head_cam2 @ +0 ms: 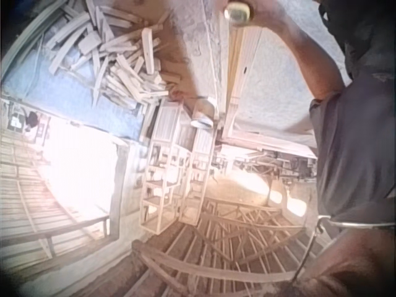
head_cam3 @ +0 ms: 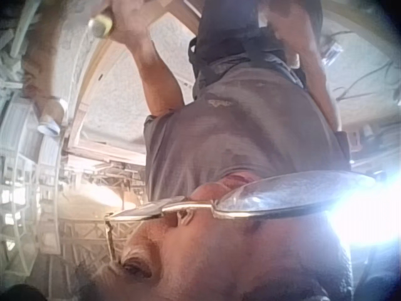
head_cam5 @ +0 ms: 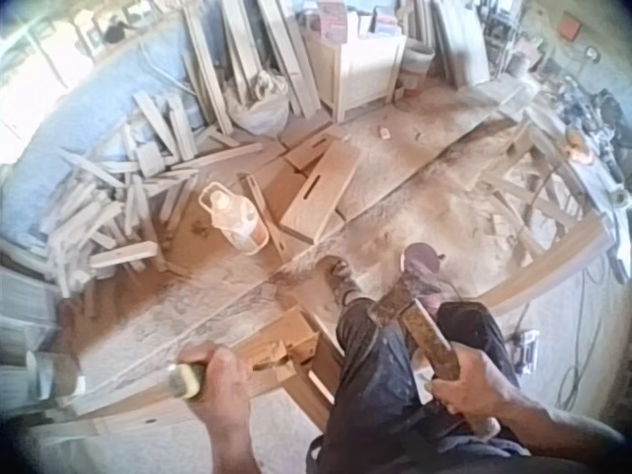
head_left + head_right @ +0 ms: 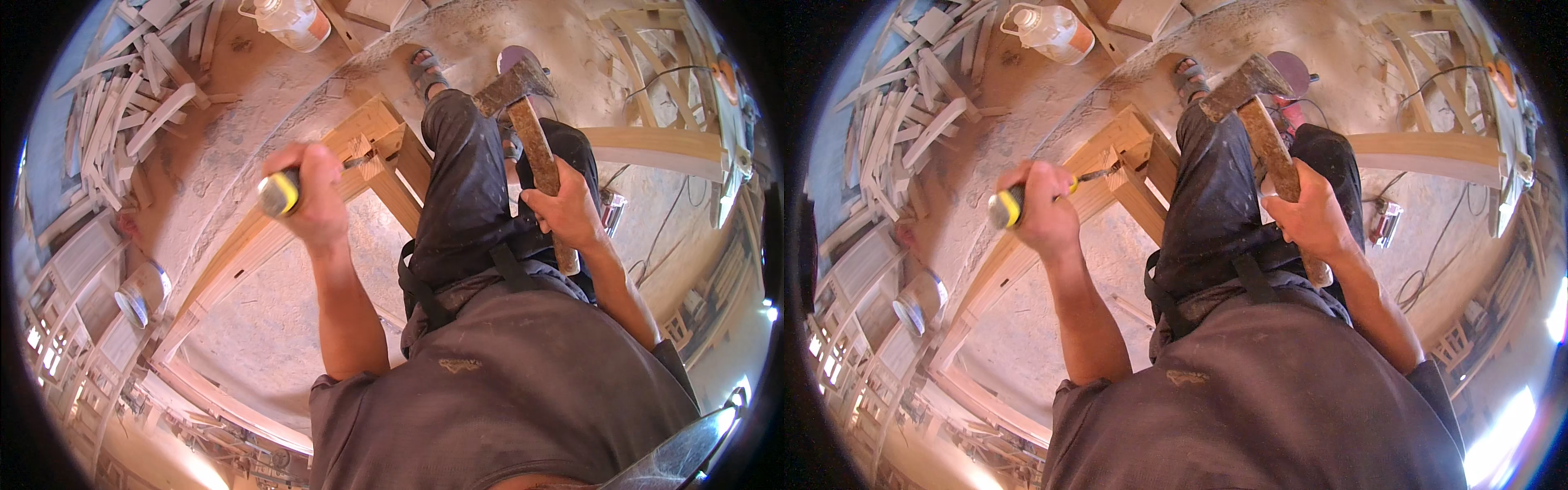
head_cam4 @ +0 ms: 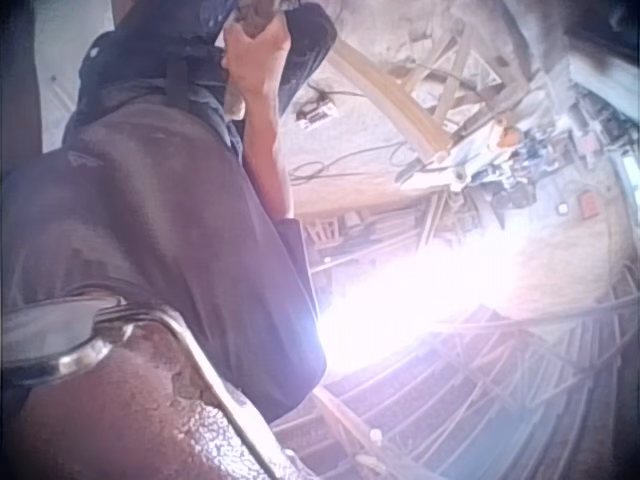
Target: The person chisels a wooden joint using a chisel and a hammer, striking the chisel head repeatedly to remove wood material.
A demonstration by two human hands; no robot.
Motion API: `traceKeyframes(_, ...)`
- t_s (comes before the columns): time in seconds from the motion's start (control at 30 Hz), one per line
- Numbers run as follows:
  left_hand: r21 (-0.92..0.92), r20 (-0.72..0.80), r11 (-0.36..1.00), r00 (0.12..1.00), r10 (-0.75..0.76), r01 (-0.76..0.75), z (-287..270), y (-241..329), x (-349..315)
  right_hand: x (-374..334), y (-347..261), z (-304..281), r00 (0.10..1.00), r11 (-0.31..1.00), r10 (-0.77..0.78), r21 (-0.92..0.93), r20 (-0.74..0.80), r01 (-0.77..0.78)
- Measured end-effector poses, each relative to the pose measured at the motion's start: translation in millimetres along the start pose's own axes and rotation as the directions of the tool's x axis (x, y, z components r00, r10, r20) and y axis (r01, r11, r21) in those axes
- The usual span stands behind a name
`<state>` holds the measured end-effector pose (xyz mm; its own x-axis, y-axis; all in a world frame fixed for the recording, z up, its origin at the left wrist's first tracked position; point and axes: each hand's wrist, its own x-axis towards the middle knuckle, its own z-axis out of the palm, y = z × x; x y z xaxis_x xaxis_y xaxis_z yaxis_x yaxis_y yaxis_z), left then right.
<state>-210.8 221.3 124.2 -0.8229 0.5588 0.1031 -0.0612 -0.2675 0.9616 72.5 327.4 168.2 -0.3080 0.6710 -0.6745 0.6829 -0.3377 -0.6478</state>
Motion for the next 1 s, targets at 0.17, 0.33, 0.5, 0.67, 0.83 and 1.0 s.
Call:
traceKeyframes(0.17, 0.288, 0.191, 0.939, 0.972, 0.139, -0.19, 9, -25, 1, -14, -52, 7, 0.953, 0.953, -0.256, 0.124, -0.16, 0.277)
traceKeyframes(0.33, 0.212, 0.133, 0.977, 0.991, -0.036, 0.007, 22, -5, -7, -34, -105, 19, 0.747, 0.742, -0.618, 0.129, -0.245, 0.658)
traceKeyframes(0.5, 0.185, 0.246, 0.978, 0.968, 0.048, -0.096, -8, -33, -4, -19, -120, 27, 0.566, 0.206, -0.706, -0.641, 0.425, 0.739)
traceKeyframes(0.67, 0.13, 0.211, 0.991, 0.975, -0.063, 0.036, 5, -14, -10, -46, -127, 37, 0.44, 0.412, -0.897, -0.281, 0.04, 0.867)
traceKeyframes(0.83, 0.289, 0.384, 0.957, 0.913, -0.136, 0.021, -13, -15, -6, -19, -112, 31, 0.647, 0.272, -0.651, -0.674, 0.397, 0.687)
traceKeyframes(1.0, 0.274, 0.613, 0.955, 0.745, -0.263, 0.112, -22, 5, 24, -27, -53, 16, 0.763, 0.643, -0.644, -0.497, 0.062, 0.583)
